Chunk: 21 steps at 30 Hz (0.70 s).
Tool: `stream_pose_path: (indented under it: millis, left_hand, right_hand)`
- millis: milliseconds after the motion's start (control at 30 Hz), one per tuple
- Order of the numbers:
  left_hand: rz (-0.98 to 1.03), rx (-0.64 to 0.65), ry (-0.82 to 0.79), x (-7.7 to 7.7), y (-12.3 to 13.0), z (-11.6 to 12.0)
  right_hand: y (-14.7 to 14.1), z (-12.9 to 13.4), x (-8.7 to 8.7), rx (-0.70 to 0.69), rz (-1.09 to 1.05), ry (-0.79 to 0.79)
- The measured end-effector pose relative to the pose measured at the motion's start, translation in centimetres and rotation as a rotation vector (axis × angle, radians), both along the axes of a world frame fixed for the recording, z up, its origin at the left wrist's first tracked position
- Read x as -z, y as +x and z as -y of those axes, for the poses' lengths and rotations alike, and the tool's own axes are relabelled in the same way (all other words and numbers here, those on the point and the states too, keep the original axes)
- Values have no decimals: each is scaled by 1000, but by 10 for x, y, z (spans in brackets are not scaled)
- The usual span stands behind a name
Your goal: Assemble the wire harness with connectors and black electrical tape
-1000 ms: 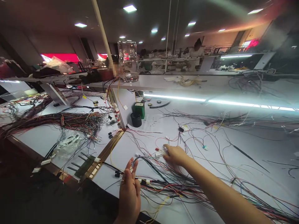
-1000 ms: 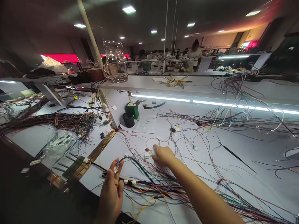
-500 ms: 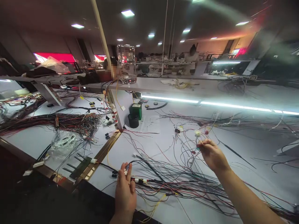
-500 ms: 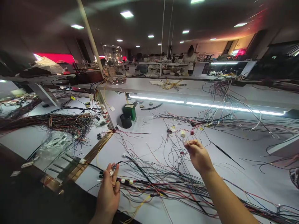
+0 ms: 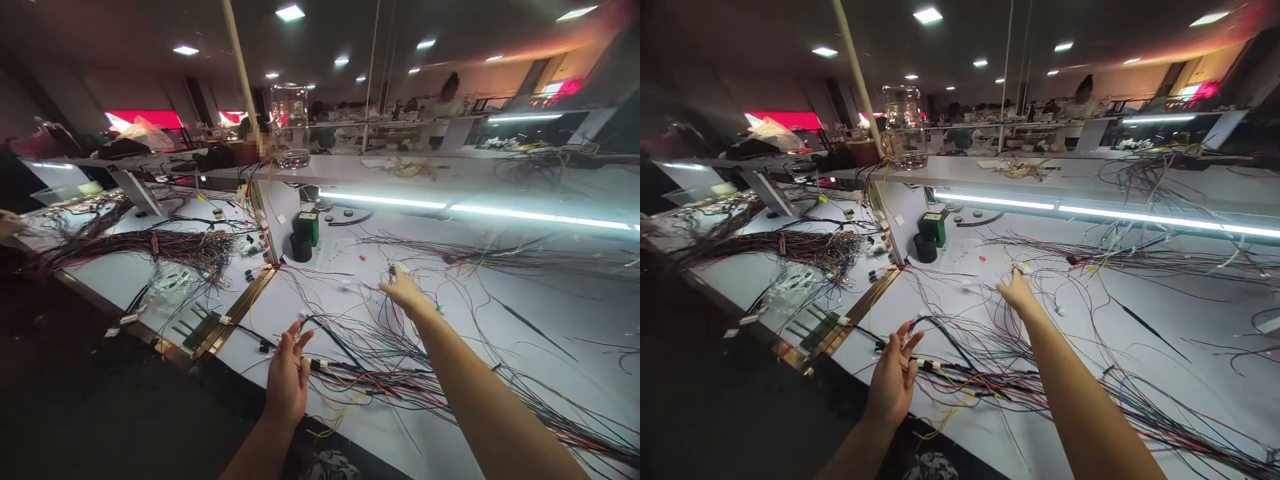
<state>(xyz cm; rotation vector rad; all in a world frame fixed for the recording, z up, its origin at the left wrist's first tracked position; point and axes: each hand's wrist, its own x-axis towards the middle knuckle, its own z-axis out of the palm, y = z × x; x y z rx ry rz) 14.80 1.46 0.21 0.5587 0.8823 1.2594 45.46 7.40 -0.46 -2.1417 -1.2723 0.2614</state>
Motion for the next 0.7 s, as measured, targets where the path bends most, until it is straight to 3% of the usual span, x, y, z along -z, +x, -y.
stream_pose_path:
  millis: [100, 167, 233, 300, 467, 700]
  left_hand:
    - [-3, 27, 17, -6, -3, -9]
    - [-4, 69, 1, -8, -5, -16]
    - [0, 117, 3, -9, -6, -24]
    - [9, 150, 44, -9, -4, -32]
    - [68, 227, 53, -2, 6, -61]
    - [111, 311, -24, 16, 17, -110]
  right_hand:
    - [-47, 2, -20, -106, 63, 124]
    - [-83, 12, -34, -426, 80, 280]
    - [-118, 22, -45, -765, 52, 340]
    - [-148, 29, -49, -872, 25, 369]
    - [-176, 15, -31, -672, -118, 242]
    - [-153, -28, 2, -486, -188, 240]
